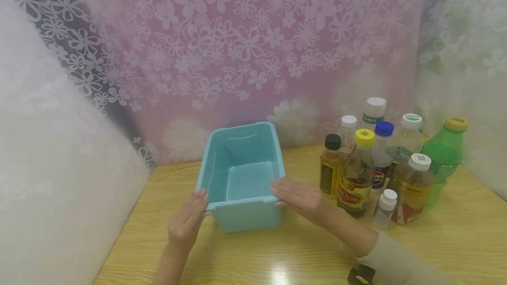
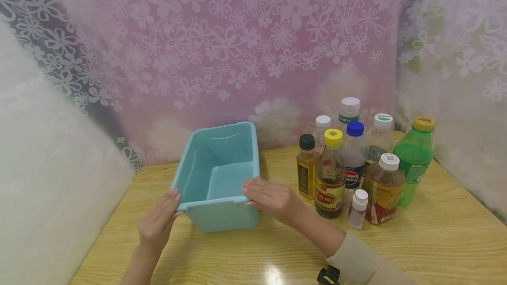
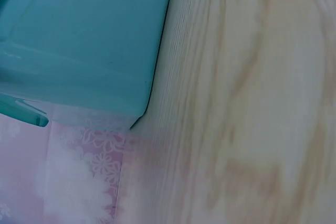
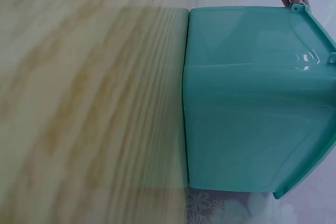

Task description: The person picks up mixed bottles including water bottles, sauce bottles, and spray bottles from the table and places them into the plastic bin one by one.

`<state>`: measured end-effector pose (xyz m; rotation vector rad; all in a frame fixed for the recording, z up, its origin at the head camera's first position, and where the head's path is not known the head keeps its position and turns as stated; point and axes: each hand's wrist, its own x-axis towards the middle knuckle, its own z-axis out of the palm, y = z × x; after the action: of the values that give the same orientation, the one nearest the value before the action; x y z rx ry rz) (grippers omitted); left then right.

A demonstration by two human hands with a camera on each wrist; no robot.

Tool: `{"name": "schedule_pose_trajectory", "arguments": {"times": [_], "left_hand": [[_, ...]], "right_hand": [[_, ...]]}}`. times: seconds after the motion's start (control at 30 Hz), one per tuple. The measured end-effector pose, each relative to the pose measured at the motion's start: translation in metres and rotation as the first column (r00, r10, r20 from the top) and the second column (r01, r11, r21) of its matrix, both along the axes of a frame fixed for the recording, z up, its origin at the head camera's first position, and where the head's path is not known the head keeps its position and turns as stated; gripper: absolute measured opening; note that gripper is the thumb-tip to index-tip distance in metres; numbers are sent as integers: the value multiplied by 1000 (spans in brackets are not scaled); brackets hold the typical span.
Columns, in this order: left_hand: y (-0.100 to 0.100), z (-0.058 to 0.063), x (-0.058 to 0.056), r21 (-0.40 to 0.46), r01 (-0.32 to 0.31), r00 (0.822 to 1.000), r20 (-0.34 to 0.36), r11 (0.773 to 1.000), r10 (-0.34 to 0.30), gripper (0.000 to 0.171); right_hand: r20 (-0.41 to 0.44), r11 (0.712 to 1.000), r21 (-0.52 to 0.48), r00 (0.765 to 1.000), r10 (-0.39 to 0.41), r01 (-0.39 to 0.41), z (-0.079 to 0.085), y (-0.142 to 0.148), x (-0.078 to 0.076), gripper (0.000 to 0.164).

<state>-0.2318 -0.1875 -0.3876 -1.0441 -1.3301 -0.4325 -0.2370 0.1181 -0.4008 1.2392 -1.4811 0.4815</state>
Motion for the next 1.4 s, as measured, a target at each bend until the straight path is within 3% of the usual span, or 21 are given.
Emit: {"name": "schedule_pose_trajectory", "arguments": {"times": [0.37,0.67,0.83,1.03,1.4], "left_hand": [[21,0,0,37,49,998,-46,998,-47,24],[29,-1,4,9,81,995,-58,997,-81,22],[32,3,8,-41,91,988,-124,995,-96,23],[34,13,12,-129,91,963,-242,987,-121,23],[39,19,17,-189,130,953,-247,973,-175,22]], "right_hand": [[12,999,-36,1000,18,-18,9,17,12,26],[4,999,-46,1000,-1,1,12,27,25,26],[6,997,-71,1000,19,-19,15,32,37,26],[-1,996,-72,998,59,-59,21,35,48,25],[-9,996,-58,998,67,-68,27,41,61,24]]}}
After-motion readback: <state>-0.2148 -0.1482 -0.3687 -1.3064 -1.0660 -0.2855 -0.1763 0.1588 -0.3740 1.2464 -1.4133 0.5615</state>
